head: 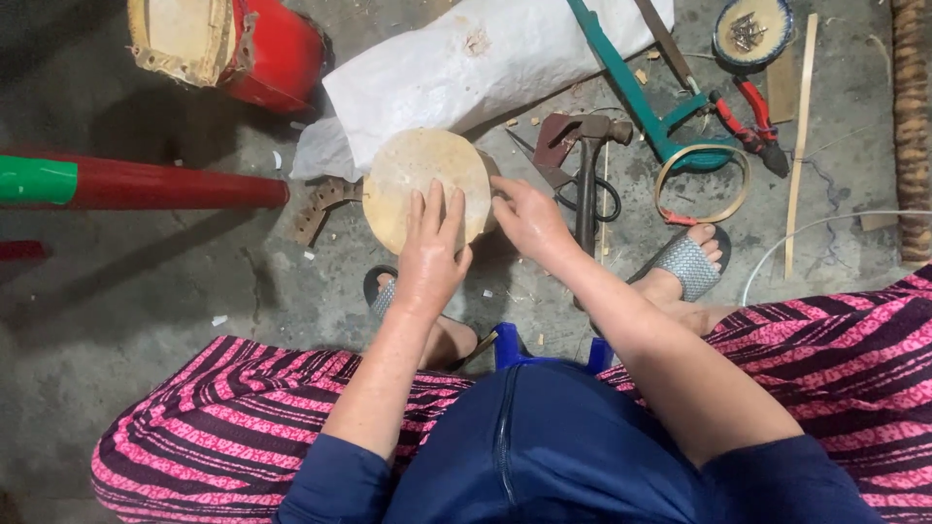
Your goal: Assembling a percussion instrument by hammering a circular wooden piece into a frame and inspecting the fit.
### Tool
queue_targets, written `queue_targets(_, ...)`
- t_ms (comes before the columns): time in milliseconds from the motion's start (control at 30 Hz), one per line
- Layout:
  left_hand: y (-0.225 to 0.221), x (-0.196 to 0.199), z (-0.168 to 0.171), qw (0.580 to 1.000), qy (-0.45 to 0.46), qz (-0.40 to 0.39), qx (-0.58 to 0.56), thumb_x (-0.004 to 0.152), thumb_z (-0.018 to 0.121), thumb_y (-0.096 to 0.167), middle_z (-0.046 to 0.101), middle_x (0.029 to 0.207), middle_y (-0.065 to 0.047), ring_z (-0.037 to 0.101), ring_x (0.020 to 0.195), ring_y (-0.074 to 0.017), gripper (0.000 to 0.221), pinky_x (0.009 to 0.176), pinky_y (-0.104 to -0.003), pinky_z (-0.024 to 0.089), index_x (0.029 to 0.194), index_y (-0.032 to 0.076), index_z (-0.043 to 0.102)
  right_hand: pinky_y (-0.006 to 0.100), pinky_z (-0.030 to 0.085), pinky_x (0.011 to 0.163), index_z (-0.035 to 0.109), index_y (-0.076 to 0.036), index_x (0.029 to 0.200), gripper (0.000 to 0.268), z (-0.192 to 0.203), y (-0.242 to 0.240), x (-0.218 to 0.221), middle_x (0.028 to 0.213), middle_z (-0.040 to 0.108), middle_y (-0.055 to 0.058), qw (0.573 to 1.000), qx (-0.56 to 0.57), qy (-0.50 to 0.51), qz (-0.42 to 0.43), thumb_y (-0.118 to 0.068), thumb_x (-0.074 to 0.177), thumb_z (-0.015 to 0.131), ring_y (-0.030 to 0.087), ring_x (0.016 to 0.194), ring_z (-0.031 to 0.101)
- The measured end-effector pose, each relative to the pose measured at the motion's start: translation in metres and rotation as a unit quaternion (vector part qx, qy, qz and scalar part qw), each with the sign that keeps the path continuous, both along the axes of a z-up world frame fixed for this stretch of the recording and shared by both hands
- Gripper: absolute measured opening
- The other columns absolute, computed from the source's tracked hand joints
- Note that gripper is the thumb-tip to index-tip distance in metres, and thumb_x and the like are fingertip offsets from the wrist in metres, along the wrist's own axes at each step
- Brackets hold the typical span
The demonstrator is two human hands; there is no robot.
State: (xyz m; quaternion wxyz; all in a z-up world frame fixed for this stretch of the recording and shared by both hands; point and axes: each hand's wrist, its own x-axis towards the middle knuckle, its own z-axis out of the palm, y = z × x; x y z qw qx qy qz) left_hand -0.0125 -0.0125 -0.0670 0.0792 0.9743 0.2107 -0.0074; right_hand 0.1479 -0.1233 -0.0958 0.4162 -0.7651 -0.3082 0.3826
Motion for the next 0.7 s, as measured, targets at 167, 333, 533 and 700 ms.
queue_targets(167,-0.002,-0.001,0.001,0.999,-0.026,0.012,-0.030,0.086,0.076,0.030,0.041,0.160,-0.021,0.040,0.145,-0.0494,0.078,0.117,-0.056,0.041,0.157,0.016,0.046,0.045,0.060,0.091,0.060,-0.001,0.140,0.042,-0.006,0.003,-0.004,0.125,0.068,0.023,1.000,-0.007,-0.019,-0.017,-0.015,0.101,0.055,0.036,0.108,0.072)
queue_targets(333,0.003,-0.001,0.013,0.994,-0.061,0.015,-0.088,0.094,0.071,0.036,0.044,0.158,-0.022,0.040,0.145,-0.0482,0.073,0.120,-0.055,0.037,0.158,0.016,0.044,0.050,0.060,0.091,0.059,0.000,0.136,0.040,0.008,-0.001,-0.009,0.121,0.068,0.027,0.999,-0.025,-0.007,-0.046,-0.012,0.098,0.059,0.040,0.108,0.071)
queue_targets(533,0.010,0.004,0.041,0.974,-0.115,0.019,-0.193,0.106,0.054,0.037,0.042,0.161,-0.020,0.040,0.146,-0.0449,0.064,0.120,-0.052,0.037,0.163,0.014,0.035,0.046,0.060,0.093,0.048,-0.010,0.147,0.057,0.032,0.006,-0.018,0.140,0.060,0.024,0.991,-0.073,0.081,-0.072,-0.028,0.095,0.064,0.034,0.121,0.067)
queue_targets(700,0.013,-0.004,0.049,0.961,-0.146,0.041,-0.232,0.108,0.045,0.036,0.043,0.163,-0.016,0.047,0.144,-0.0379,0.066,0.121,-0.049,0.040,0.166,0.014,0.022,0.047,0.063,0.088,0.036,-0.003,0.157,0.083,0.030,0.004,-0.017,0.149,0.045,0.037,0.972,-0.028,0.212,-0.096,-0.052,0.096,0.062,0.050,0.130,0.056)
